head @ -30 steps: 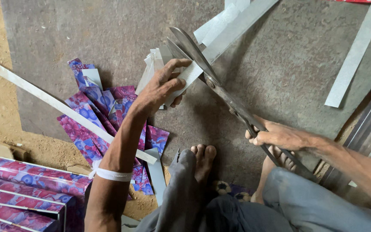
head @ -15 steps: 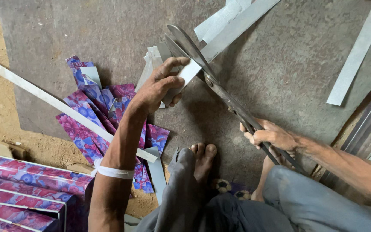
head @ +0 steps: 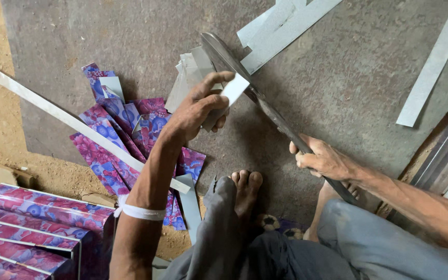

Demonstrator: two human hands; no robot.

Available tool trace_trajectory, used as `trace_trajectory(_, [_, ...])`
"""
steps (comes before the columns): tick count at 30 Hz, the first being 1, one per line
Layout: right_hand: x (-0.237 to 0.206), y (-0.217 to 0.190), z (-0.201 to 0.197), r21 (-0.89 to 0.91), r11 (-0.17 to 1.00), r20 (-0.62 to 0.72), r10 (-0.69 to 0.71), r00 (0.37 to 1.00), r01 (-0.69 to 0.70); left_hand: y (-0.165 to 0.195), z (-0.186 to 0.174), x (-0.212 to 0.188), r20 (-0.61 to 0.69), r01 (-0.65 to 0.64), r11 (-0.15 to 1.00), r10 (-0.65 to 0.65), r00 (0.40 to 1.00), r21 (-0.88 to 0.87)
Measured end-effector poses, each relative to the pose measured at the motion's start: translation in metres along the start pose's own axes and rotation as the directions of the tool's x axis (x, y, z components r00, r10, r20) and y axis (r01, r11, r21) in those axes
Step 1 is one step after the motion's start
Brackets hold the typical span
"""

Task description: The person sits on the floor and uses large tailor shears to cut long white paper strips into small rectangular pieces, placing the cut pieces in a growing pile beside stacks of printed decorative paper.

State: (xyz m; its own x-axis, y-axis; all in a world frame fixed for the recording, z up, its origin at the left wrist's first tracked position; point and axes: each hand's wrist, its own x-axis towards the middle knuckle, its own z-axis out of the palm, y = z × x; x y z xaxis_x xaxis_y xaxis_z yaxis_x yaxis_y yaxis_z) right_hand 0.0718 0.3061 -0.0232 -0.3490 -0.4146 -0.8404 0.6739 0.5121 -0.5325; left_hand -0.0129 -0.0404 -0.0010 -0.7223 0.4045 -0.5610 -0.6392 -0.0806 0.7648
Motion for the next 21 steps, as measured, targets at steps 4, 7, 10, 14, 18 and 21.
trace_trajectory(4, [-0.005,0.023,0.004,-0.43,0.866,-0.224,-0.374,0.9,0.254,-0.019,-0.014,-0.012,-0.286,-0.127,0.985,0.156,0.945,0.117])
trace_trajectory(7, [-0.016,0.054,0.018,-0.55,0.835,-0.461,-0.313,0.831,0.009,-0.036,-0.023,-0.015,-0.392,-0.201,0.798,0.477,0.787,0.568])
trace_trajectory(10, [-0.022,0.084,0.032,-0.656,0.754,-0.504,-0.409,0.761,-0.028,-0.049,-0.025,-0.011,-0.347,-0.124,0.557,0.66,0.667,0.821])
trace_trajectory(14, [-0.025,0.111,0.045,-0.662,0.747,-0.551,-0.434,0.713,-0.058,-0.053,-0.021,0.001,-0.316,0.054,0.358,0.732,0.603,0.932])
trace_trajectory(18, [-0.025,0.122,0.042,-0.663,0.748,-0.551,-0.461,0.696,-0.03,-0.048,-0.024,0.0,-0.287,0.034,0.34,0.732,0.617,0.94])
trace_trajectory(21, [-0.032,0.126,0.044,-0.642,0.761,-0.567,-0.383,0.73,-0.099,-0.044,-0.03,-0.007,-0.323,-0.126,0.551,0.642,0.695,0.825])
